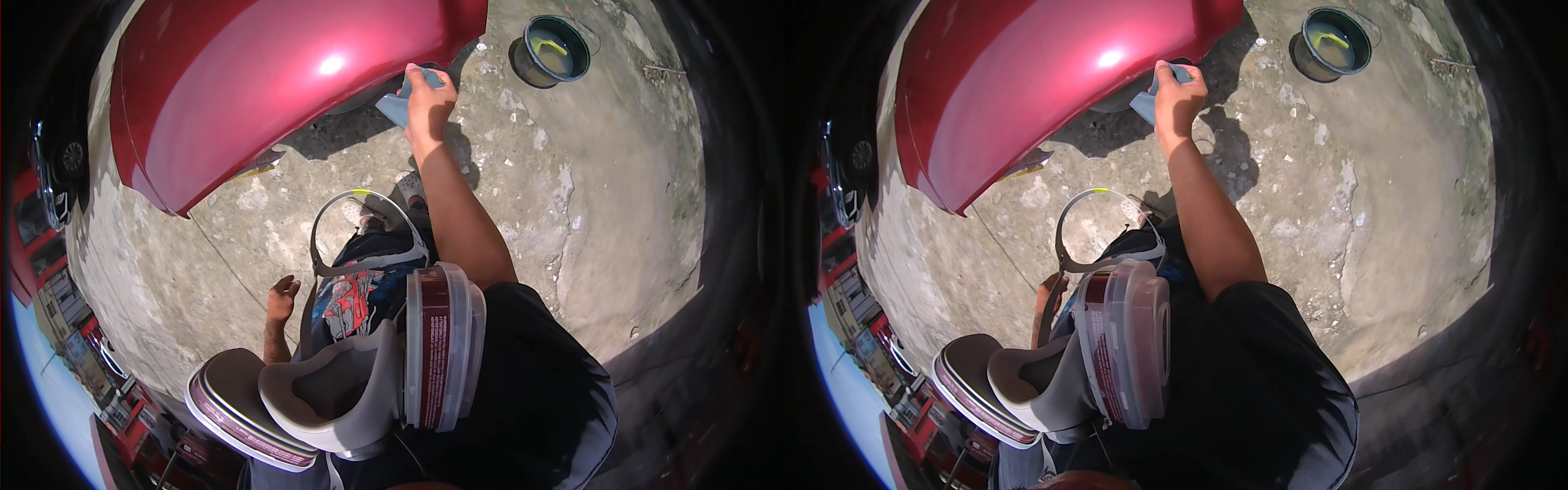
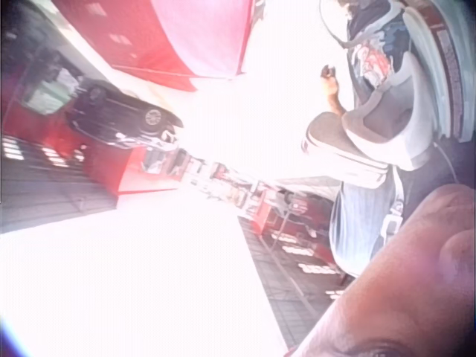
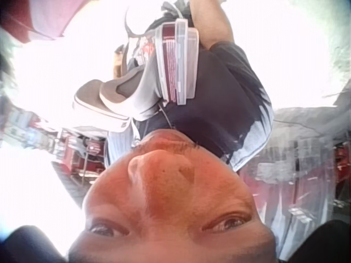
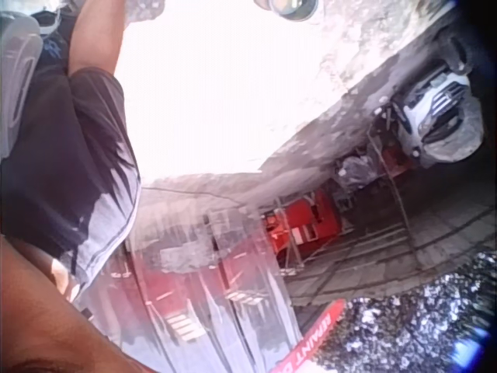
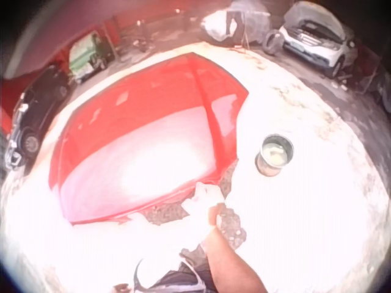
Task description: The person sands the surface of a red car bumper with a sanding block, repeatedly dipping the block into a bucket of water. The person occasionally pauses to wipe the surface with a hand.
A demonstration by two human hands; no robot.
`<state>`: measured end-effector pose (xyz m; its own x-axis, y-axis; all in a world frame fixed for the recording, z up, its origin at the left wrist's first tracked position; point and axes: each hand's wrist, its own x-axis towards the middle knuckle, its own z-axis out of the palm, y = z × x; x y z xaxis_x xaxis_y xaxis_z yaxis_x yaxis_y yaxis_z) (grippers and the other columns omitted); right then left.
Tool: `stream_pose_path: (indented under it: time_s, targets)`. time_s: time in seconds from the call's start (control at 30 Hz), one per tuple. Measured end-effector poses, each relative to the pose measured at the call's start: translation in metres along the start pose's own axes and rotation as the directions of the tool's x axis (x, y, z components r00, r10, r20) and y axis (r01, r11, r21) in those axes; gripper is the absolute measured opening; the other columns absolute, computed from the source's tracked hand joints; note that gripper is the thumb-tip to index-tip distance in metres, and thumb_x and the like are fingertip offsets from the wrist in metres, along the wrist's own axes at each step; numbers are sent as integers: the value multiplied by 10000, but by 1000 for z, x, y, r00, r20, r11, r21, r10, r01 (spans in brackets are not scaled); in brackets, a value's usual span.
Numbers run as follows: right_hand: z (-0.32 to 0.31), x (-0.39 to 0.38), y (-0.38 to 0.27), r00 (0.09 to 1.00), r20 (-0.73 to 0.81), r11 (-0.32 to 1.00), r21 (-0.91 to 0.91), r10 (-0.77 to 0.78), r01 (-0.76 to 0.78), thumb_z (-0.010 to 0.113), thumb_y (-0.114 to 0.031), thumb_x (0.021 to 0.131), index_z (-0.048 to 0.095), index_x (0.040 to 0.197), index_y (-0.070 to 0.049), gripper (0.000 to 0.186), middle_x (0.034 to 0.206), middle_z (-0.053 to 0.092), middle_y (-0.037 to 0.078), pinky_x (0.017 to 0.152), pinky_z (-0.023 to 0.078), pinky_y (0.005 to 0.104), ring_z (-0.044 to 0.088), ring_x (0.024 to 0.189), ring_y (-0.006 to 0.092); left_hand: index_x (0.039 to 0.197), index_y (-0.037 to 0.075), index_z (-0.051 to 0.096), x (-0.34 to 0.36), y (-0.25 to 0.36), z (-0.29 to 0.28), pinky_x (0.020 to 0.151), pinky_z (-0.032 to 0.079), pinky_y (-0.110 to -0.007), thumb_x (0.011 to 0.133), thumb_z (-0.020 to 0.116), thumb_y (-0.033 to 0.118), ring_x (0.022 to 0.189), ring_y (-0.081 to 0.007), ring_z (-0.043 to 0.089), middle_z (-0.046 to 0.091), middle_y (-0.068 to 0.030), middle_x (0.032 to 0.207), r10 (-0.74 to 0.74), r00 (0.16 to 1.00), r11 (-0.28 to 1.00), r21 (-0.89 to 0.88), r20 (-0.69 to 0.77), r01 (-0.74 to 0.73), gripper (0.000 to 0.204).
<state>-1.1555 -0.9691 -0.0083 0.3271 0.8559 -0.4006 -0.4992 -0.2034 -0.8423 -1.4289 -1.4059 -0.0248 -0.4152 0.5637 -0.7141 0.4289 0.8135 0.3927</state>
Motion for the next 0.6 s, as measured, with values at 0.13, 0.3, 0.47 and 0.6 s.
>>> stream_pose_path:
  time_s: [0.13, 0.3, 0.47, 0.6]
  targets:
    - [10, -20, 3, 993, 104, 991, -125, 56, -43, 729, -134, 829, 576, 905, -4, 214, 736, 621, 67, 543, 455, 303, 558, 579, 129, 1202, -41, 614, -8, -8, 7, 872, 504, -356, 895, 674, 320, 1015, -305, 665, 678, -244, 1069, -44, 999, 998, -52, -26, 43, 478]
    - [10, -26, 5, 995, 98, 990, -140, 31, -17, 729, -126, 837, 581, 933, -5, 214, 751, 633, 69, 563, 459, 296, 575, 607, 128, 1204, -39, 613, -7, -32, 16, 881, 502, -366, 900, 666, 311, 1030, -316, 660, 673, -239, 1095, -58, 997, 994, -90, -49, 53, 467]
    - [26, -52, 28, 977, 211, 965, -260, 22, 34, 711, -150, 861, 559, 926, 13, 232, 703, 623, 68, 553, 451, 295, 568, 575, 124, 1206, -39, 612, -22, -33, 20, 890, 498, -369, 900, 664, 308, 1038, -319, 657, 673, -239, 1097, -41, 996, 993, -114, -79, 32, 466]
    - [44, -83, 45, 977, 213, 978, -207, 5, 40, 721, -131, 851, 579, 925, 5, 209, 730, 632, 59, 572, 450, 287, 572, 600, 121, 1206, -37, 613, -29, -42, 11, 897, 495, -372, 901, 660, 312, 1054, -320, 651, 669, -242, 1104, -121, 991, 985, -126, -49, 114, 465]
